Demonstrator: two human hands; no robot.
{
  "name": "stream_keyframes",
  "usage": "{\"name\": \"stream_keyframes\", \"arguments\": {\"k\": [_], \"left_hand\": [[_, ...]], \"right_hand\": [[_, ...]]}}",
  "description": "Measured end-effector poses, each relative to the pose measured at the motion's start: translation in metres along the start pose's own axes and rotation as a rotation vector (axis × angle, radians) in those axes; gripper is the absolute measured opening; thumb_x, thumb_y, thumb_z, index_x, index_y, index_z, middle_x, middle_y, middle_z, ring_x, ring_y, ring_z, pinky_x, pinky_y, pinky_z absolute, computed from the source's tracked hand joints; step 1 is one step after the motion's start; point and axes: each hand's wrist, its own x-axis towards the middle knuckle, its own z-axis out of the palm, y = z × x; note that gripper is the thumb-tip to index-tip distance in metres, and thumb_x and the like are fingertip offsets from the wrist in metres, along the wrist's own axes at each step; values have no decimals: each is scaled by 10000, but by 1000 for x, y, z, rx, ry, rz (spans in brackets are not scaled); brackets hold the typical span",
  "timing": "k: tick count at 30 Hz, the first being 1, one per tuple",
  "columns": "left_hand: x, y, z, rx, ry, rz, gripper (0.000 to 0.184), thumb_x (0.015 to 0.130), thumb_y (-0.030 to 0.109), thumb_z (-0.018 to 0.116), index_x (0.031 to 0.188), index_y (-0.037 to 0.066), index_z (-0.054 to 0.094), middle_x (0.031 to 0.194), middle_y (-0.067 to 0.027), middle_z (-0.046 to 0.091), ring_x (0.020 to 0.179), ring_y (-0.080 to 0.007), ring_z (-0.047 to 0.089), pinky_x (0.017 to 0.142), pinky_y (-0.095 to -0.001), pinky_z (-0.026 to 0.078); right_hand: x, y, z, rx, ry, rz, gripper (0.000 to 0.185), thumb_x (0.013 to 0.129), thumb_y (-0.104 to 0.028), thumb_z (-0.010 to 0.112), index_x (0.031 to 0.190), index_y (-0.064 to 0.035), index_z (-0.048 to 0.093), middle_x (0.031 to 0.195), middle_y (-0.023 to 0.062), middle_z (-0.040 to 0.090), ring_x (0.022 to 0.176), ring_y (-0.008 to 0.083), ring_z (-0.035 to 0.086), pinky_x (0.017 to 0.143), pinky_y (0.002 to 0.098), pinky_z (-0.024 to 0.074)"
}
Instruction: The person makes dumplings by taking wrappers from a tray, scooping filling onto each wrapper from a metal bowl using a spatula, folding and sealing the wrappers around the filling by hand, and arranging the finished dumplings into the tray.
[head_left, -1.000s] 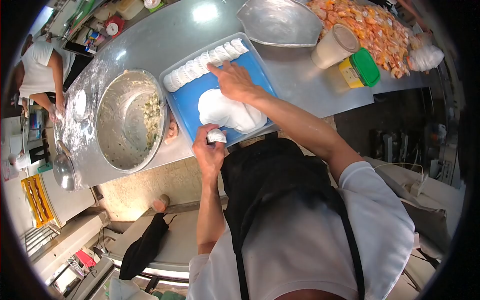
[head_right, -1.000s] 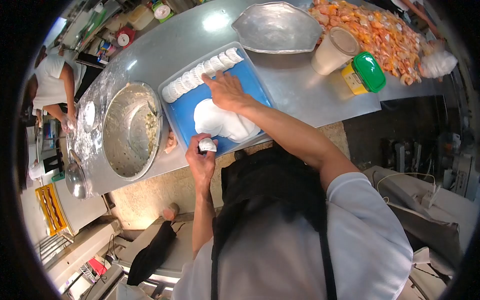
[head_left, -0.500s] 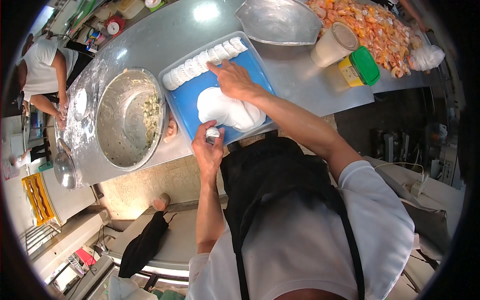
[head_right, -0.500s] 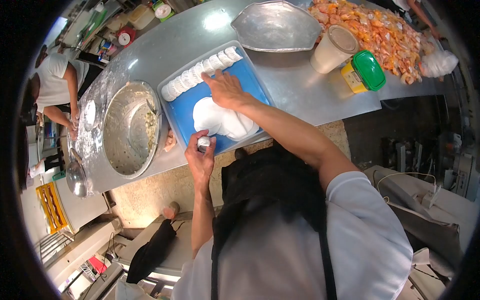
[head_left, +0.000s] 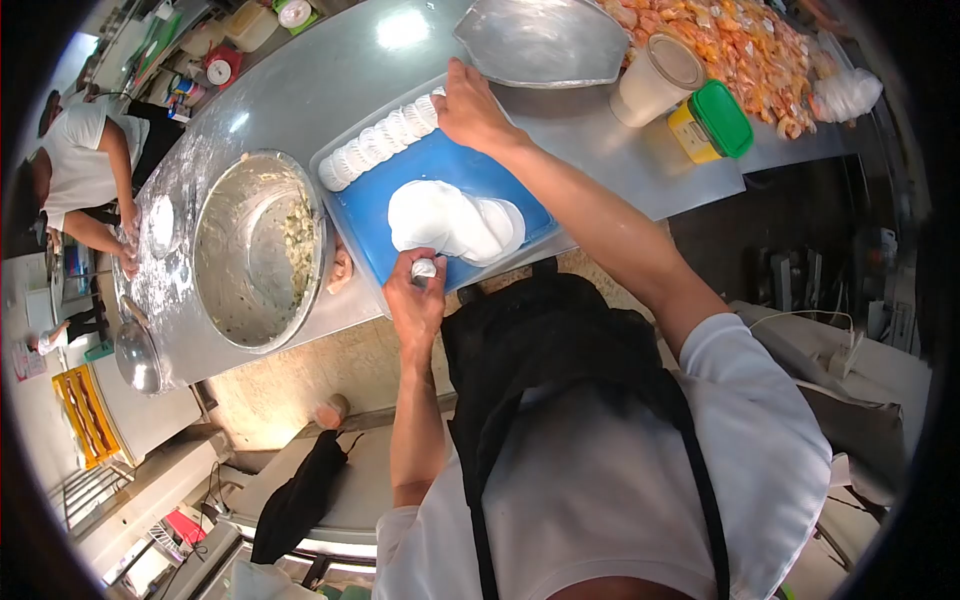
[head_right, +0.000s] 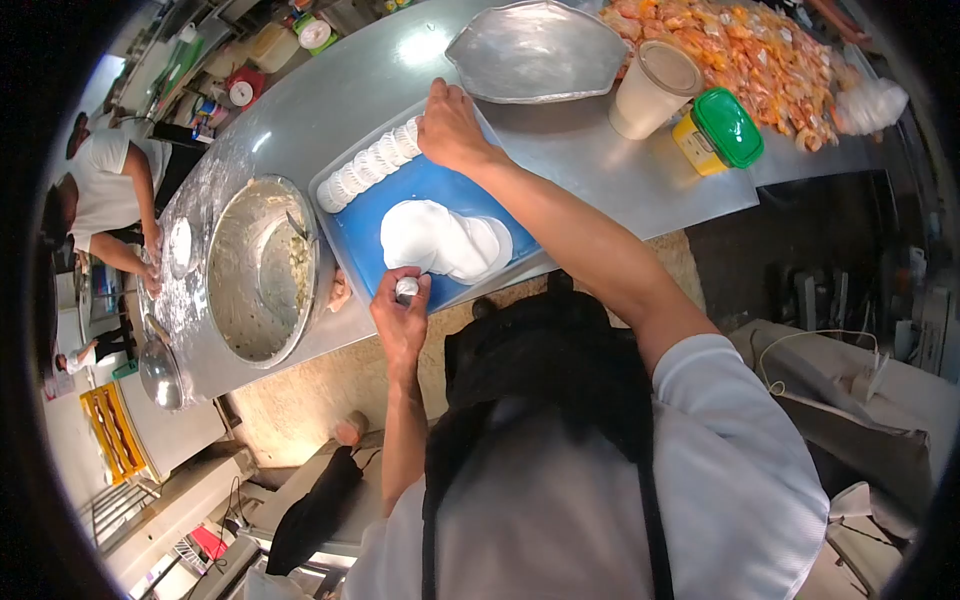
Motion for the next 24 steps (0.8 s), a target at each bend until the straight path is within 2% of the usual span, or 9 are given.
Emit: {"name": "stream_keyframes", "arguments": {"k": [3,6,9,24], "left_hand": [[-1,0,1,0,3,14,186,901,137,754,986,-7,673,784,-56,663,719,-110,558,656,-274,467],[-2,0,2,-22,16,39,186,900,135,754,982,-9,670,810,-69,680,730,-118,569,664,-278,471],[-2,-1,1,-29,14,30,181,898,126,753,979,-11,668,829,-76,688,737,-120,573,668,-279,473],[-3,-1,1,-40,26,42,160,895,103,745,979,-10,671,778,-59,651,716,-107,551,639,-269,454]], "right_hand": [[7,5,6,-19,12,41,668,997,-220,566,1458,156,262,1456,367,406,1368,489,417,1144,471,376],[16,8,4,50,-129,230,660,997,-225,568,1440,159,264,1448,380,420,1368,464,442,1142,453,385],[17,9,12,47,-12,216,549,961,-184,617,1327,88,311,1286,353,544,1240,460,549,1054,493,451],[23,6,23,19,62,230,541,943,-175,628,1347,70,364,1228,320,629,1192,454,602,1026,504,469]]}}
